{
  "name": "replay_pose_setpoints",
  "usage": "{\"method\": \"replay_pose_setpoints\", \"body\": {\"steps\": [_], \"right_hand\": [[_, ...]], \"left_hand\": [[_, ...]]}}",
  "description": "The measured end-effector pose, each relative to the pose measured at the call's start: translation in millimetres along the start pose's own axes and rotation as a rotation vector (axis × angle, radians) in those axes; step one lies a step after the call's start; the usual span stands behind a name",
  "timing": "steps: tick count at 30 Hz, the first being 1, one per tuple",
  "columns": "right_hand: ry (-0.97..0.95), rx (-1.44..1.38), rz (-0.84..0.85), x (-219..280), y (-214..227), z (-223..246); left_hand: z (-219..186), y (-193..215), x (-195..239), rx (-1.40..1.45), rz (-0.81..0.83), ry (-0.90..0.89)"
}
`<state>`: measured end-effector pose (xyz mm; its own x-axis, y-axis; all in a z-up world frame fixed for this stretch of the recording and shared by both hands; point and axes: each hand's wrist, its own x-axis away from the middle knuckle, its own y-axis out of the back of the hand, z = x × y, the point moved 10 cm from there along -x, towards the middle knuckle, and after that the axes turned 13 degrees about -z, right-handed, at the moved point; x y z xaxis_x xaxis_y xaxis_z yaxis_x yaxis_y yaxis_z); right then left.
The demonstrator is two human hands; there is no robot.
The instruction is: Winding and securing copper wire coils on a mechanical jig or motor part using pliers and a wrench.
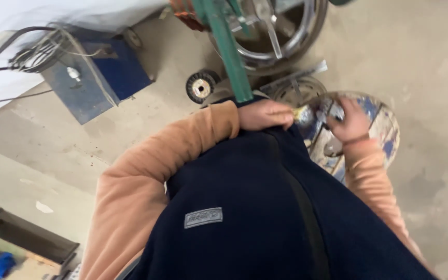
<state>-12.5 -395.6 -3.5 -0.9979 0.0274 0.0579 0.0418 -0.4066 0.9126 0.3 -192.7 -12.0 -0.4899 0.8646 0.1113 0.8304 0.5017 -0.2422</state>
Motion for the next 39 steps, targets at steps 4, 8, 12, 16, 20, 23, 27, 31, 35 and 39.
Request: {"method": "replay_pose_setpoints", "body": {"steps": [4, 8, 12, 16, 20, 23, 27, 31, 35, 39], "right_hand": [[0.180, -0.655, 0.108, -56.1, 64.2, 128.4], [0.424, -0.825, 0.191, -66.4, 52.0, 157.3], [0.516, -0.830, 0.236, -69.0, 39.6, 167.8], [0.532, -0.773, 0.135, -70.0, 48.0, 172.3], [0.519, -0.746, 0.076, -73.6, 42.8, 161.5], [0.447, -0.748, 0.019, -83.3, 22.2, 134.7], [0.226, -0.719, -0.089, -130.4, -14.6, 94.2], [0.197, -0.521, -0.191, -197.5, -60.9, 70.6], [0.320, -0.453, -0.253, -254.4, -97.6, 47.2], [0.406, -0.250, -0.124, -292.8, -122.4, 39.3]], "left_hand": [[-25.7, 13.1, 1.6, 0.130, -0.101, 0.069], [-32.5, 12.3, 5.6, 0.182, -0.072, 0.074], [-21.9, 14.6, 11.8, 0.207, -0.089, 0.113], [-25.3, 17.6, 13.6, 0.254, -0.105, 0.113], [-39.0, 19.9, 12.7, 0.274, -0.079, 0.097], [-43.9, 26.3, 19.5, 0.342, -0.128, 0.103], [-72.5, 40.5, 47.1, 0.217, -0.147, 0.132], [-94.0, 62.3, 90.1, -0.015, -0.234, 0.092], [-101.8, 82.5, 114.2, -0.123, -0.394, 0.061], [-93.8, 96.8, 134.1, 0.082, -0.569, 0.130]]}}
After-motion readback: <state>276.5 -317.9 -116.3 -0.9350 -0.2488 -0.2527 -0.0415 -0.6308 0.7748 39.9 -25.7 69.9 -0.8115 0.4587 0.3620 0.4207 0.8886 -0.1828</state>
